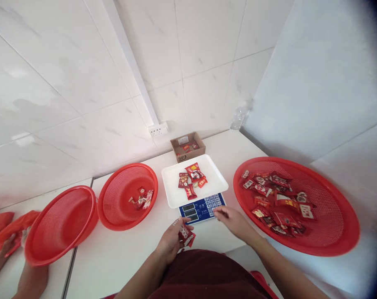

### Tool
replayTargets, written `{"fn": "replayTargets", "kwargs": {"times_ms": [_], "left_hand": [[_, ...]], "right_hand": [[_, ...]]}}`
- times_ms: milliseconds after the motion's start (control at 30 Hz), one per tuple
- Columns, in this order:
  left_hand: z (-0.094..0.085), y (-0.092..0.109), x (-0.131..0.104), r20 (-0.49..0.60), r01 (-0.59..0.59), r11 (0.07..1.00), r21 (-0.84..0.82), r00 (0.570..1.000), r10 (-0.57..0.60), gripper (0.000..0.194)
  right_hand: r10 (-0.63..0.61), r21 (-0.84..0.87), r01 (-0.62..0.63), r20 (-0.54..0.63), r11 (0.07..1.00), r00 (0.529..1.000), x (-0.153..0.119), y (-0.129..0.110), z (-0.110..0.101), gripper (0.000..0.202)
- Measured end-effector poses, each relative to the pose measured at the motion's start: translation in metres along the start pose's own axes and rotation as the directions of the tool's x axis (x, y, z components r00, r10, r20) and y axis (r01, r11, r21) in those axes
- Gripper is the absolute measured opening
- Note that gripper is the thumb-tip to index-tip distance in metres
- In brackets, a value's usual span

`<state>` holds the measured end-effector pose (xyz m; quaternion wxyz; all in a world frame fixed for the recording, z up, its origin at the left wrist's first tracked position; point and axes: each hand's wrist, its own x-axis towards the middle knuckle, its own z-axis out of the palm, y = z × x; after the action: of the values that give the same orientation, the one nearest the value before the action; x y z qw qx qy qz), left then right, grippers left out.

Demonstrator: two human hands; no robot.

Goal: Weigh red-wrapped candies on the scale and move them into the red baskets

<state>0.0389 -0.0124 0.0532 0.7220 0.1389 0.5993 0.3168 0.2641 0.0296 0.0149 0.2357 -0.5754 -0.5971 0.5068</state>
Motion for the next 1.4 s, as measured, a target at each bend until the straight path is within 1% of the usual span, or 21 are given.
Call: {"fn": "replayTargets", "kwargs": {"times_ms": [100, 200, 300, 367, 467, 567, 633, 700, 733, 800, 867, 933, 1033, 1133, 1200, 1300, 1400], "left_hand": [[0.008, -0.001, 0.000, 0.080, -0.085, 0.990, 0.110, 0.994, 0.076, 0.042], [0.018, 0.000, -0.003, 0.182, -0.149, 0.975, 0.165, 0.976, 0.119, 0.042], [0.025, 0.004, -0.008, 0.247, -0.170, 0.956, 0.238, 0.963, 0.110, 0.043], [0.028, 0.006, -0.012, 0.266, -0.174, 0.943, 0.285, 0.959, 0.096, 0.042], [0.031, 0.009, -0.015, 0.279, -0.166, 0.936, 0.310, 0.957, 0.077, 0.039], [0.031, 0.008, -0.012, 0.248, -0.120, 0.954, 0.275, 0.967, 0.050, 0.040], [0.029, 0.006, -0.008, 0.211, -0.085, 0.979, 0.184, 0.976, 0.045, 0.042], [0.027, 0.005, -0.002, 0.188, -0.058, 0.997, 0.051, 0.981, 0.048, 0.046], [0.026, 0.005, -0.001, 0.186, -0.049, 0.999, -0.016, 0.981, 0.051, 0.050], [0.023, 0.005, 0.001, 0.182, -0.045, 0.991, -0.122, 0.981, 0.067, 0.063], [0.021, 0.005, 0.001, 0.166, -0.061, 0.983, -0.175, 0.982, 0.091, 0.076], [0.019, 0.005, 0.001, 0.161, -0.084, 0.977, -0.196, 0.980, 0.117, 0.081], [0.018, 0.005, 0.000, 0.212, -0.101, 0.972, -0.211, 0.966, 0.146, 0.083], [0.019, 0.005, 0.001, 0.265, -0.114, 0.974, -0.197, 0.950, 0.164, 0.085], [0.020, 0.004, 0.001, 0.299, -0.118, 0.976, -0.183, 0.939, 0.170, 0.085], [0.020, 0.003, 0.001, 0.352, -0.120, 0.982, -0.144, 0.922, 0.164, 0.083], [0.019, 0.001, 0.002, 0.352, -0.180, 0.982, -0.058, 0.917, 0.189, 0.074]], "right_hand": [[-0.022, 0.048, 0.015, 0.133, 0.999, 0.991, -0.024, -0.014, 0.023, 0.026], [-0.066, 0.133, 0.035, 0.234, 0.990, 0.970, -0.036, -0.026, 0.042, 0.024], [-0.054, 0.143, 0.019, 0.250, 0.990, 0.967, -0.038, -0.030, 0.052, 0.024], [-0.040, 0.137, 0.007, 0.238, 0.991, 0.971, -0.038, -0.029, 0.053, 0.026], [-0.043, 0.154, 0.007, 0.232, 0.988, 0.972, -0.037, -0.028, 0.052, 0.028], [-0.047, 0.181, 0.005, 0.232, 0.984, 0.972, -0.037, -0.031, 0.052, 0.025], [-0.030, 0.182, -0.010, 0.219, 0.983, 0.975, -0.036, -0.032, 0.052, 0.020], [-0.009, 0.178, -0.027, 0.199, 0.984, 0.980, -0.034, -0.030, 0.051, 0.017], [-0.002, 0.181, -0.033, 0.190, 0.983, 0.982, -0.034, -0.029, 0.051, 0.018], [0.001, 0.209, -0.041, 0.188, 0.977, 0.982, -0.032, -0.025, 0.051, 0.021], [-0.006, 0.269, -0.052, 0.212, 0.962, 0.977, -0.032, -0.023, 0.051, 0.024], [-0.024, 0.340, -0.068, 0.260, 0.938, 0.965, -0.033, -0.024, 0.052, 0.026], [-0.042, 0.412, -0.097, 0.316, 0.906, 0.948, -0.035, -0.028, 0.053, 0.028], [-0.026, 0.450, -0.134, 0.333, 0.883, 0.943, -0.036, -0.030, 0.052, 0.033], [-0.049, 0.489, -0.135, 0.345, 0.862, 0.937, -0.037, -0.030, 0.051, 0.036], [-0.087, 0.529, -0.126, 0.360, 0.839, 0.929, -0.037, -0.029, 0.049, 0.036], [-0.043, 0.531, -0.159, 0.347, 0.832, 0.937, -0.036, -0.027, 0.049, 0.036]]}}
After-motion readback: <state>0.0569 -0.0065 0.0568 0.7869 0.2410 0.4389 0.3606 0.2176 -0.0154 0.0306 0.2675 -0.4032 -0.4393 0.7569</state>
